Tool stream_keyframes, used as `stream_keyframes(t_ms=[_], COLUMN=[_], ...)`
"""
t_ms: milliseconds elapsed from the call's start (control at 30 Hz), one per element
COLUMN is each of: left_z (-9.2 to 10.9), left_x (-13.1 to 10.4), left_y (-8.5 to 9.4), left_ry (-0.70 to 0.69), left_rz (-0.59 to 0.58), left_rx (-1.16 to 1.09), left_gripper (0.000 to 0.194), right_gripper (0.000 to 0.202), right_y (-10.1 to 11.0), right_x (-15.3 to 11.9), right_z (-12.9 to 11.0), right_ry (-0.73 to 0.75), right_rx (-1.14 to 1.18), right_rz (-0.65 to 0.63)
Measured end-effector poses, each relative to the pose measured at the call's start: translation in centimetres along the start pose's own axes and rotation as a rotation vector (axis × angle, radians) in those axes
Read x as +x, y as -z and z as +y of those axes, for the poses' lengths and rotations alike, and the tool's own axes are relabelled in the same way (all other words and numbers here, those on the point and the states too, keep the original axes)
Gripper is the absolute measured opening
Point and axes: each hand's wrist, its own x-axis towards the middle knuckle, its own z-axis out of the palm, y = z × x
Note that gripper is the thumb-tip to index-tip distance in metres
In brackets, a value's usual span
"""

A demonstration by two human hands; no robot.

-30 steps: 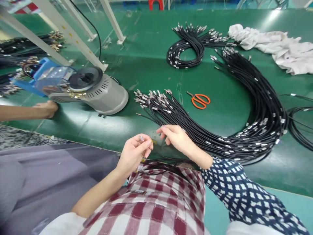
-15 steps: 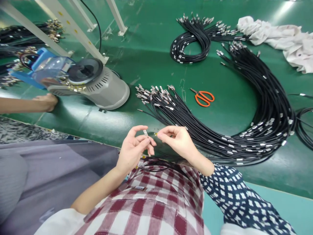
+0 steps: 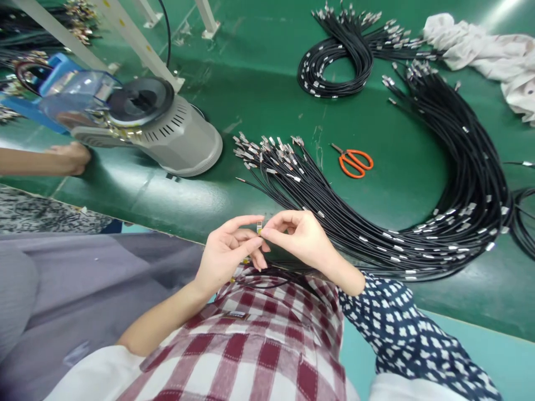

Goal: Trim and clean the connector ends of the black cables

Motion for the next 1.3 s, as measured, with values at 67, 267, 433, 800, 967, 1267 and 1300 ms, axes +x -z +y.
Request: stream_keyframes(t_ms=[67, 267, 433, 800, 967, 1267, 1300], left_z=[0.0, 0.1, 0.0, -0.6, -0.3, -1.0, -1.0], left_x=[0.0, -0.3, -0.2, 0.7, 0.7, 0.6, 0.6], left_y=[0.0, 0.0, 0.1, 0.6, 0.3, 0.4, 0.4], left_ry=[0.002, -0.004, -0.019, 0.026, 0.094, 0.060, 0.061], left_rz=[-0.002, -0.005, -0.010, -0.030, 0.025, -0.023, -0.023], left_rx=[-0.001, 0.006, 0.017, -0.065, -0.139, -0.106, -0.106], left_gripper=[0.042, 0.040, 0.035, 0.026, 0.023, 0.023, 0.023], right_gripper=[0.031, 0.027, 0.023, 0.024, 0.015, 0.024, 0.025], right_y=[0.0, -0.2, -0.4, -0.5, -0.3, -0.3, -0.3], right_x=[0.0, 0.0, -0.1, -0.1, -0.1, 1.2, 1.4], right_z=[0.0, 0.1, 0.4, 0.6, 0.6, 1.7, 1.8], right_ry=[0.010, 0.009, 0.015, 0.042, 0.109, -0.003, 0.001], right_rx=[0.008, 0.009, 0.011, 0.065, -0.008, 0.260, 0.277], right_rz=[-0.002, 0.004, -0.007, -0.010, 0.009, -0.095, -0.107])
